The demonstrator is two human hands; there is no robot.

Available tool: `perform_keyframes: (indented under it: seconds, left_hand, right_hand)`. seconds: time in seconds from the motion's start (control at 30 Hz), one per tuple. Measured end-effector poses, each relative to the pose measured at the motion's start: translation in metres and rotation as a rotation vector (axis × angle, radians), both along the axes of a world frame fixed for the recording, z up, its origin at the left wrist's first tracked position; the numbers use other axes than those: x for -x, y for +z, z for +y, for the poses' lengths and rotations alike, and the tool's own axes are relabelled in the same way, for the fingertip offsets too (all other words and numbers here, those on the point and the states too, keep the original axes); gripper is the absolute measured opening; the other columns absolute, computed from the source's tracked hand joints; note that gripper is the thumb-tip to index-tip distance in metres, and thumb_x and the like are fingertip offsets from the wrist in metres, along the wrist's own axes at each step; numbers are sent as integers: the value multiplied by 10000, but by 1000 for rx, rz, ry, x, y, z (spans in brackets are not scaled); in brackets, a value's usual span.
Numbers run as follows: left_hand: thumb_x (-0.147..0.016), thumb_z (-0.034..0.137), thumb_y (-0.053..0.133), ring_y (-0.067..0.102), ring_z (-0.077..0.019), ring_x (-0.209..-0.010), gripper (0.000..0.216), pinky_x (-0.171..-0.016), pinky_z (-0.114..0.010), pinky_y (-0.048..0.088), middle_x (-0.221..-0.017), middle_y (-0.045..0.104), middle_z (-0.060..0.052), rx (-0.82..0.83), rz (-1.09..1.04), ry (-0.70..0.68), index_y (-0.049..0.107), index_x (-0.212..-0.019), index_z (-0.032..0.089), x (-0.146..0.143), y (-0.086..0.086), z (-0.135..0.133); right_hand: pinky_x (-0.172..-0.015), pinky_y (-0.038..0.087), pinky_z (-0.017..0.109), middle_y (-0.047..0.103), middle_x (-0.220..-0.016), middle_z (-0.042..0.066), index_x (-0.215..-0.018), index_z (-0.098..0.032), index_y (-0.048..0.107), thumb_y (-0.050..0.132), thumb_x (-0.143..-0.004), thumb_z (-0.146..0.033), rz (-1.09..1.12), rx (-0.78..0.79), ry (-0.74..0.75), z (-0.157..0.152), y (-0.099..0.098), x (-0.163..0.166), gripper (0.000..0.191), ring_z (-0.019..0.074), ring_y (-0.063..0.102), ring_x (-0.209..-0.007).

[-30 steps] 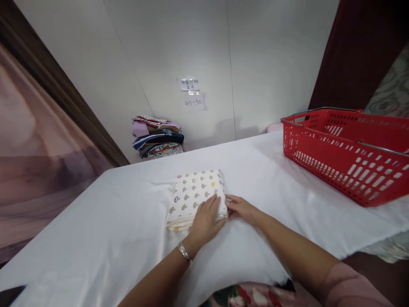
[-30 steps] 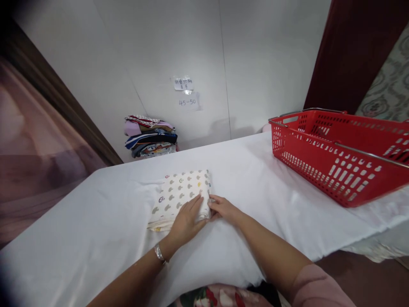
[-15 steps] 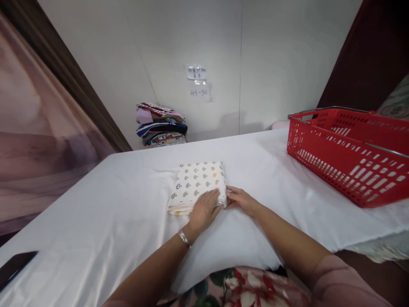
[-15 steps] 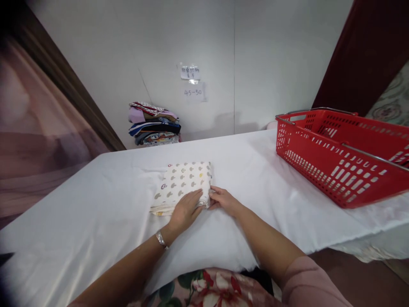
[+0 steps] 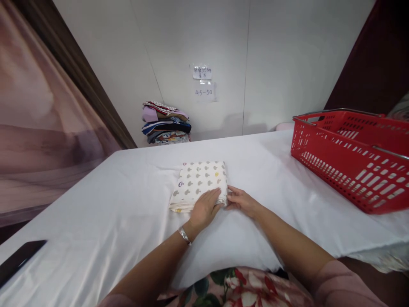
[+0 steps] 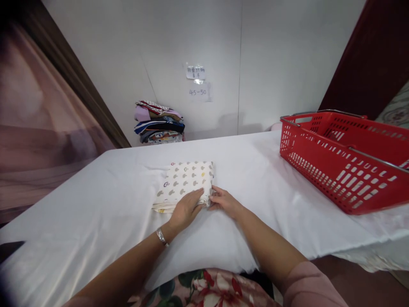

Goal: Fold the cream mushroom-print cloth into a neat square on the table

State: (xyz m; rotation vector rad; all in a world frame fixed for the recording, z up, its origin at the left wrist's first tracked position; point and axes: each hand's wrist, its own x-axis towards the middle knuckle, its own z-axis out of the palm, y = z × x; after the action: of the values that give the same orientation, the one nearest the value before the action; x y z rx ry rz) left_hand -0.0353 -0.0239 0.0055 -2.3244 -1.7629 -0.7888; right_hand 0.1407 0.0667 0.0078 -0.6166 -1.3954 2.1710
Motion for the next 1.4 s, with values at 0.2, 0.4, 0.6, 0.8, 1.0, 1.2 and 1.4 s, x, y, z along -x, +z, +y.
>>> perform_keyframes:
  seconds: [0.2, 0.4, 0.6, 0.8, 1.0, 1.2, 1.4]
  left_hand:
    - [-924, 330, 406, 515, -212, -1186, 423, -992, -407, 440, -1282, 555, -99, -40, 27, -31, 413, -1323, 189, 2, -1, 1]
    - [-834, 91, 408, 499, -217, -1198, 499, -982, -405, 445, -1297, 535, -119, -110, 137, -62, 388, -1330, 143, -1, -2, 1]
    - [-846, 53, 370, 509, -216, -1188, 440, -963, -389, 459, -1281, 548, -123, -154, 227, -17, 476, -1261, 154, -1, 1, 4]
    - [-849, 50, 373, 491, -221, -1209, 447, -989, -392, 439, -1318, 517, -130, -117, 252, -7, 476, -1274, 141, -6, -10, 2]
    - [-856, 62, 370, 491, -230, -1208, 438, -998, -396, 429, -1323, 510, -144, -110, 230, -4, 469, -1280, 115, -8, -14, 2]
    - [-848, 63, 362, 445, -225, -1251, 470, -1020, -417, 396, -1344, 488, -141, -76, 199, -14, 431, -1309, 120, -10, -13, 0]
    - [-832, 59, 363, 420, -207, -1263, 526, -1059, -442, 320, -1372, 468, -94, 6, 213, 57, 383, -1349, 152, -9, -7, -8]
  right_hand:
    - [-639, 519, 235, 615, -859, 21, -1276, -240, 513, 702, -697, -197, 28, 33, 27, 1, -1, 0, 611, 133, 594, -754]
    - [-603, 494, 214, 608, -841, 5, -1241, -245, 533, 682, -672, -157, 16, 31, 31, 1, -4, 1, 594, 114, 578, -709]
    - [-523, 449, 211, 609, -772, -10, -1230, -217, 528, 659, -648, -166, -66, 2, -113, -2, -8, 7, 599, 92, 535, -579]
    - [-475, 403, 207, 584, -680, -41, -1247, -214, 519, 612, -630, -132, -117, -57, -118, 3, -15, 6, 629, 79, 502, -496]
    - [-562, 487, 240, 606, -732, -18, -1247, -240, 513, 644, -693, -215, -59, 36, -82, 3, -8, 1, 570, 122, 568, -634]
    - [-472, 439, 202, 596, -727, -15, -1301, -236, 465, 685, -731, -297, -155, -56, -145, -3, -4, 2, 614, 96, 526, -539]
    - [-452, 423, 212, 561, -663, -57, -1442, -286, 224, 700, -712, -291, -214, -62, -198, -4, -7, 0, 872, 93, 495, -467]
